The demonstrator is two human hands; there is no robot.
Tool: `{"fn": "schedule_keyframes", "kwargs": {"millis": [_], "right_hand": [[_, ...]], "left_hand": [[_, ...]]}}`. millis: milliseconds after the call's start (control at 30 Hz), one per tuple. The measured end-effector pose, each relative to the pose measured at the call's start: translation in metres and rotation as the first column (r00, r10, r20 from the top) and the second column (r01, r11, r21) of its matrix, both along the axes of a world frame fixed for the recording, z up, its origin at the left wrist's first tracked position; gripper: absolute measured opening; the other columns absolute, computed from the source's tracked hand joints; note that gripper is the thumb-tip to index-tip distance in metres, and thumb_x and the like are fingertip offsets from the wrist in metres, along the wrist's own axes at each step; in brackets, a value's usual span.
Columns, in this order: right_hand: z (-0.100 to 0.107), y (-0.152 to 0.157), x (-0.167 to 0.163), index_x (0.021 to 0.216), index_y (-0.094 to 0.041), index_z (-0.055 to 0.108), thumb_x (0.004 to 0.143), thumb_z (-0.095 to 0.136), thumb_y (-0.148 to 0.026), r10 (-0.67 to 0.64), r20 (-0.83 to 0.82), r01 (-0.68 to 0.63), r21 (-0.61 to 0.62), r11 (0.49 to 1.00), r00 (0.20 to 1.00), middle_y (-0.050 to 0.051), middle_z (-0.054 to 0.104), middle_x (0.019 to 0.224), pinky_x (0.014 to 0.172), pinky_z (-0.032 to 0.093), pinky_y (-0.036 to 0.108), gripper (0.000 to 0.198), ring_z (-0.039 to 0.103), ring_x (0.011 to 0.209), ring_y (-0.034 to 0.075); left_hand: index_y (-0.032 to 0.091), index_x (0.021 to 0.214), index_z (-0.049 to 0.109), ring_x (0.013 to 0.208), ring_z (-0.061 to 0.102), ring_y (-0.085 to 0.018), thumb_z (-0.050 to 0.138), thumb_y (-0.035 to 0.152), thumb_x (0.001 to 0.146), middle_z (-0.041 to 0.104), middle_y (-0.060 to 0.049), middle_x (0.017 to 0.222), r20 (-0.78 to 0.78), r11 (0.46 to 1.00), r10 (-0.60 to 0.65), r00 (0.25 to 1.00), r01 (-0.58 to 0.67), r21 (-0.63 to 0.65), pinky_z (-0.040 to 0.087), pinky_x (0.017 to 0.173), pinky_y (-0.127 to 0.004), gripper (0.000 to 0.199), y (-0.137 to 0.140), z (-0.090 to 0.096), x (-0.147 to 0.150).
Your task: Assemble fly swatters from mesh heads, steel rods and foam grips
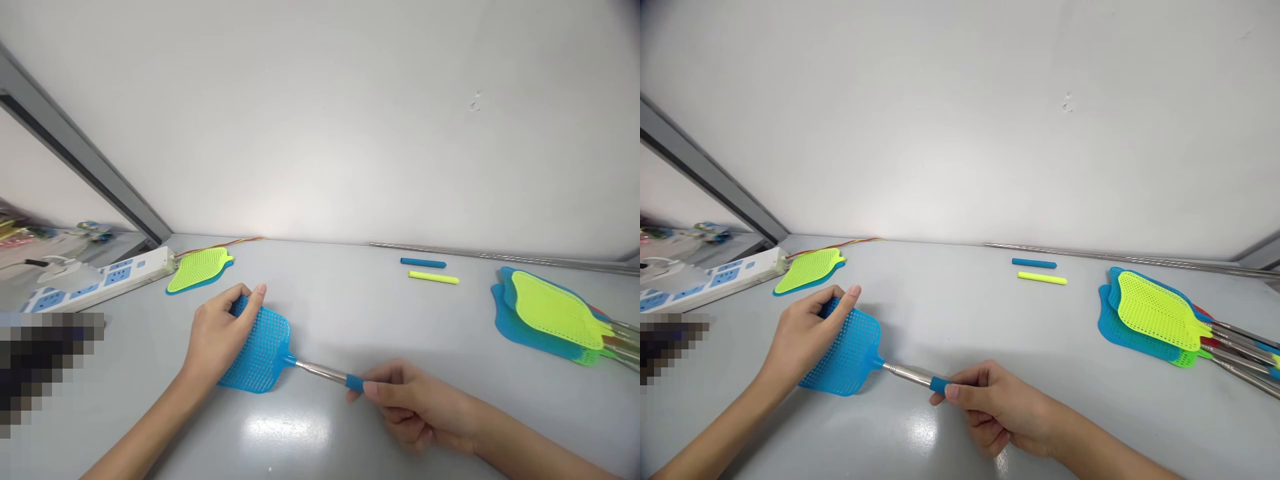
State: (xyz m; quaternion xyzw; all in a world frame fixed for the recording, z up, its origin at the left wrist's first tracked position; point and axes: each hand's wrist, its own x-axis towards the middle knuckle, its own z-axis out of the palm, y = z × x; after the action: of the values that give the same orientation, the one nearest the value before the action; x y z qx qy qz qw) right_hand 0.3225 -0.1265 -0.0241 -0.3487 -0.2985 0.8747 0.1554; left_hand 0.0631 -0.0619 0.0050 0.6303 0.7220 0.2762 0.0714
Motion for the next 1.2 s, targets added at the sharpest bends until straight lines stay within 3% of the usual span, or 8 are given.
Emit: {"fn": "schedule_keyframes", "kwargs": {"millis": [733,1200], "right_hand": [[0.0003,0.0001,-0.0001,0.089,-0.018,0.06,0.077,0.054,-0.038,-0.02,0.002,0.02,0.016,1.0,1.0,-0.009,0.017,0.048,0.035,0.006,0.017,0.023,0.012,0.036,0.001],[0.0034,0.0015,-0.0007,0.09,-0.019,0.059,0.076,0.054,-0.04,0.008,0.009,-0.008,-0.02,1.0,1.0,-0.009,0.023,0.049,0.035,0.008,0.016,0.026,0.017,0.035,0.001]], "left_hand": [[0.019,0.058,0.045,0.048,0.039,-0.01,0.038,0.049,0.079,0.036,0.006,0.047,0.008,0.998,-0.048,0.999,0.048,-0.042,0.03,0.049,-0.021,0.037,0.0035,-0.0013,-0.0011],[0.018,0.057,0.043,0.05,0.036,-0.01,0.041,0.047,0.077,0.033,0.006,0.05,0.089,0.996,-0.079,0.993,0.074,0.052,0.03,0.049,-0.02,0.035,0.0042,-0.0037,-0.0021]]}}
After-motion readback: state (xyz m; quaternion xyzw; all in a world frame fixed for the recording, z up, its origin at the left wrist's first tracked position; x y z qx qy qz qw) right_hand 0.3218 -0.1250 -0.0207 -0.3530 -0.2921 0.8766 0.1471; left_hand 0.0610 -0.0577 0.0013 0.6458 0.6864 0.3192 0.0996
